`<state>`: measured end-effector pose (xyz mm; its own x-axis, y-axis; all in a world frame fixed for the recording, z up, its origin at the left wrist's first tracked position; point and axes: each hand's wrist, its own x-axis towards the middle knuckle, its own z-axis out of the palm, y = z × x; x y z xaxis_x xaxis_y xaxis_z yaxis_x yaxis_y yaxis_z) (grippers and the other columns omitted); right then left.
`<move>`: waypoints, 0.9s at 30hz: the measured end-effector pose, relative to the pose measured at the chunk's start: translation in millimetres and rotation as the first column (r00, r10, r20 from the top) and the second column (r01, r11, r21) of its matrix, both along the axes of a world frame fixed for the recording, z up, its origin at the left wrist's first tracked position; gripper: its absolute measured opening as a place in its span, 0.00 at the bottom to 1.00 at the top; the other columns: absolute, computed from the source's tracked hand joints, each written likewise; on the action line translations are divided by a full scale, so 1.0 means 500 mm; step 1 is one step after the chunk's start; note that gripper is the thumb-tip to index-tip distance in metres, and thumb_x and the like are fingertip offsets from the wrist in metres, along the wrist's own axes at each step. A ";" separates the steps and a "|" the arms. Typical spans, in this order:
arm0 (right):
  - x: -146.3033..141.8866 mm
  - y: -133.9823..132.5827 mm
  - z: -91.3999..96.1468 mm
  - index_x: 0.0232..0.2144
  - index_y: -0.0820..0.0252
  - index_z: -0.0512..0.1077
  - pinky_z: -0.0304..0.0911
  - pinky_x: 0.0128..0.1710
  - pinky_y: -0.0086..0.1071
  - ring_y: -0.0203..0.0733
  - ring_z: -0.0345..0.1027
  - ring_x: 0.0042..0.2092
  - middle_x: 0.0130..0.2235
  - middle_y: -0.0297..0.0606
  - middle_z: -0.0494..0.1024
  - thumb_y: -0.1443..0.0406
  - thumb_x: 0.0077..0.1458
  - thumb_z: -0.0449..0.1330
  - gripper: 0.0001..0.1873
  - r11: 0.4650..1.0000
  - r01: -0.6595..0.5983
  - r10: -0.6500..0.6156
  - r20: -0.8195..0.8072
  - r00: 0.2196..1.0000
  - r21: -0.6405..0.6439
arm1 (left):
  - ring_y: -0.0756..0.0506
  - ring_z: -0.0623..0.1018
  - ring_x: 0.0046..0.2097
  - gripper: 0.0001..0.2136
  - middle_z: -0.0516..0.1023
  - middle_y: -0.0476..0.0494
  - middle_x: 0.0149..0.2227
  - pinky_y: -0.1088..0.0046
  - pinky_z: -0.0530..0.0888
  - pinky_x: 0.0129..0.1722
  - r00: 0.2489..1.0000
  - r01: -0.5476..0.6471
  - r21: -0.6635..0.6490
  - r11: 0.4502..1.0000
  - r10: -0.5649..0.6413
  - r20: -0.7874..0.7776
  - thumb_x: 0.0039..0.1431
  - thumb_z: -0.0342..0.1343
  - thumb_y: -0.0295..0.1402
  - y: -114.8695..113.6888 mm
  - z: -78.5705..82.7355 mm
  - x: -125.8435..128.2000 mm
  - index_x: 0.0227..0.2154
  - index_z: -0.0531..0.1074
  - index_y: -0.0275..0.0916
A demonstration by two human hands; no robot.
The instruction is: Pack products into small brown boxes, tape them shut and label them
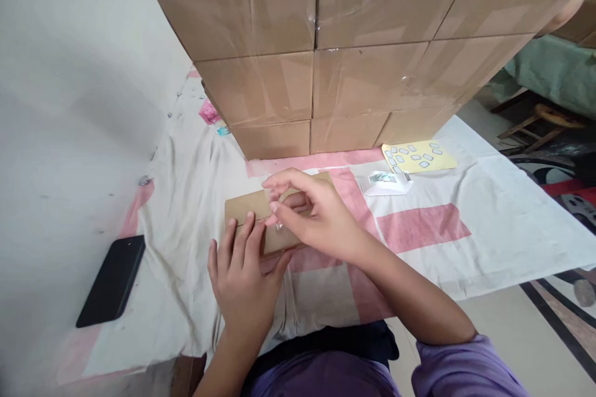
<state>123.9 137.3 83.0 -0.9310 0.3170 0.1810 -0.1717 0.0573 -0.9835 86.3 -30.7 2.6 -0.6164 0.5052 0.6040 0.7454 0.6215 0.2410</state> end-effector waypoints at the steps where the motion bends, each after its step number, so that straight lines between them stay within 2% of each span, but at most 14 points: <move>1: -0.013 0.008 0.001 0.44 0.55 0.73 0.77 0.36 0.35 0.40 0.80 0.34 0.39 0.35 0.78 0.60 0.59 0.66 0.12 1.000 -0.008 0.008 0.029 1.000 -0.022 | 0.34 0.73 0.61 0.28 0.78 0.39 0.58 0.51 0.57 0.67 1.000 0.006 0.015 1.000 -0.006 -0.031 0.59 0.62 0.48 -0.001 -0.002 -0.003 0.58 0.70 0.40; 3: -0.043 0.027 0.004 0.40 0.56 0.74 0.76 0.35 0.35 0.41 0.80 0.34 0.35 0.34 0.79 0.60 0.56 0.67 0.11 0.999 -0.034 0.038 0.091 0.995 -0.042 | 0.36 0.76 0.58 0.27 0.80 0.39 0.56 0.54 0.58 0.67 0.997 0.024 0.026 0.999 -0.022 -0.073 0.59 0.62 0.48 -0.002 -0.006 -0.010 0.57 0.71 0.38; 7: -0.100 0.068 0.010 0.34 0.59 0.75 0.72 0.40 0.35 0.42 0.79 0.37 0.31 0.35 0.82 0.63 0.51 0.69 0.09 0.992 -0.125 0.117 0.255 0.960 0.014 | 0.36 0.77 0.56 0.27 0.81 0.40 0.54 0.55 0.58 0.67 0.996 0.029 0.018 0.999 -0.027 -0.088 0.58 0.63 0.49 -0.001 -0.004 -0.018 0.55 0.73 0.37; 10: -0.126 0.087 0.012 0.33 0.60 0.75 0.70 0.37 0.33 0.41 0.78 0.35 0.30 0.35 0.83 0.64 0.49 0.69 0.09 0.984 -0.175 0.155 0.364 0.918 0.021 | 0.37 0.78 0.54 0.26 0.82 0.41 0.53 0.55 0.60 0.66 0.993 0.024 0.016 1.000 -0.022 -0.114 0.58 0.63 0.49 0.004 -0.001 -0.022 0.54 0.74 0.37; 12: -0.136 0.094 0.013 0.36 0.59 0.74 0.69 0.37 0.33 0.42 0.78 0.35 0.30 0.34 0.83 0.65 0.49 0.69 0.11 0.986 -0.161 0.130 0.377 0.917 0.052 | 0.37 0.78 0.54 0.25 0.82 0.41 0.52 0.56 0.60 0.65 0.991 0.026 0.014 1.000 -0.023 -0.133 0.59 0.63 0.48 0.008 -0.002 -0.024 0.54 0.74 0.37; 14: -0.143 0.102 0.012 0.47 0.57 0.70 0.70 0.41 0.35 0.43 0.79 0.37 0.29 0.31 0.82 0.67 0.50 0.68 0.22 0.983 -0.141 0.088 0.369 0.925 0.119 | 0.38 0.78 0.54 0.25 0.82 0.42 0.53 0.57 0.60 0.66 0.989 0.026 0.014 1.000 -0.024 -0.147 0.59 0.63 0.47 0.010 -0.005 -0.025 0.54 0.74 0.37; 16: -0.152 0.112 0.011 0.57 0.55 0.63 0.69 0.45 0.38 0.44 0.79 0.39 0.28 0.28 0.81 0.68 0.51 0.68 0.33 0.968 -0.174 0.092 0.386 0.918 0.182 | 0.38 0.78 0.54 0.25 0.82 0.42 0.53 0.57 0.60 0.65 0.987 0.026 0.013 1.000 -0.023 -0.160 0.59 0.63 0.47 0.010 -0.008 -0.025 0.54 0.75 0.37; 17: -0.158 0.117 0.009 0.59 0.55 0.60 0.69 0.47 0.38 0.44 0.79 0.40 0.28 0.28 0.82 0.68 0.51 0.67 0.35 0.957 -0.205 0.108 0.404 0.908 0.204 | 0.38 0.78 0.54 0.25 0.82 0.42 0.52 0.57 0.60 0.65 0.987 0.023 0.013 1.000 -0.021 -0.161 0.59 0.63 0.47 0.010 -0.008 -0.024 0.53 0.75 0.37; 23: -0.206 0.137 -0.012 0.54 0.57 0.65 0.68 0.46 0.37 0.43 0.79 0.40 0.33 0.33 0.84 0.68 0.51 0.68 0.29 0.926 -0.294 0.148 0.489 0.860 0.238 | 0.38 0.79 0.53 0.22 0.82 0.43 0.52 0.57 0.62 0.63 0.990 0.020 0.012 1.000 -0.018 -0.141 0.61 0.62 0.44 0.012 -0.002 -0.023 0.52 0.75 0.36; 27: -0.242 0.148 -0.026 0.54 0.60 0.68 0.68 0.40 0.35 0.45 0.77 0.38 0.35 0.36 0.83 0.69 0.48 0.69 0.31 0.867 -0.377 0.092 0.640 0.763 0.325 | 0.39 0.79 0.52 0.20 0.83 0.44 0.51 0.58 0.62 0.63 0.989 0.028 0.025 0.999 -0.024 -0.146 0.62 0.62 0.43 0.011 0.000 -0.024 0.52 0.75 0.36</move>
